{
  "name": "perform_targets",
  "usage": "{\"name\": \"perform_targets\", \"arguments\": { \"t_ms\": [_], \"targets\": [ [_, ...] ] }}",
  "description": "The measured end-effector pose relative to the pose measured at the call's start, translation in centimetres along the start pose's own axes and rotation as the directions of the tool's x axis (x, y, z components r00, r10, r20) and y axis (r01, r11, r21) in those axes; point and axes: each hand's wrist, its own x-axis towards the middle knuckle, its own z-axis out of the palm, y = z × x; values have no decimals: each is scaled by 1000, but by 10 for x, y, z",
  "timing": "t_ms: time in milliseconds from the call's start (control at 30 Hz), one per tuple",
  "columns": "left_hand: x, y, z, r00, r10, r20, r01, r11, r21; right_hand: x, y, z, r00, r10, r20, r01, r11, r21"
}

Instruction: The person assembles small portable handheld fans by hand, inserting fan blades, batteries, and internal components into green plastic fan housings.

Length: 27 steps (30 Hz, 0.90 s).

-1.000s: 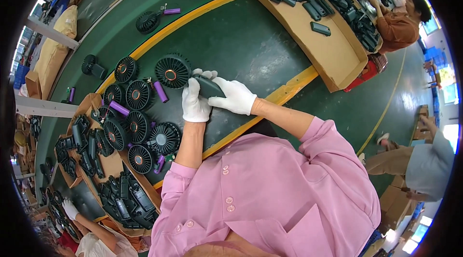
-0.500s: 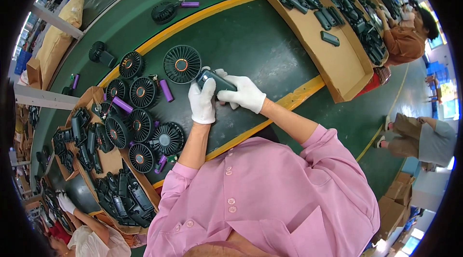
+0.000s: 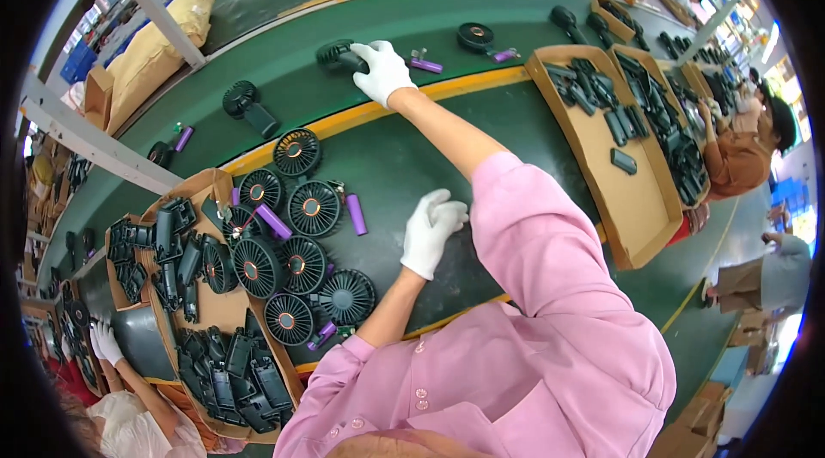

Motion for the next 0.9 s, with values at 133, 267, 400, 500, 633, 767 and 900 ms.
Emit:
{"name": "perform_targets", "arguments": {
  "t_ms": [133, 267, 400, 500, 633, 767, 900],
  "targets": [
    [0, 0, -6, 1000, -10, 9, 10, 1000, 0, 30, -9, 17, 953, -6, 303, 139, 897, -421],
    [3, -4, -3, 1000, -5, 8, 6, 1000, -25, 47, 33, 5, 868, 250, 430, 29, 838, -545],
    [6, -3, -3, 1000, 11, 10, -11, 998, 59, 27, 44, -5, 913, 219, 345, -8, 854, -520],
    [7, 0, 0, 999, 5, 36, -9, 992, 126, 1, 44, -29, 994, 31, 109, -14, 988, -154],
    [2, -2, -9, 1000, -9, -4, 10, 990, 140, -63, -8, -84, 984, 173, 41, -167, 822, 545],
    [2, 6, -6, 999, 17, 39, -25, 981, 195, -149, 2, -128, 909, 323, 262, -261, -46, 964],
    [-10, 9, -2, 997, 51, 51, -66, 925, 375, -211, 16, -135, 806, 377, 456, -340, -335, 879]
  ]
}}
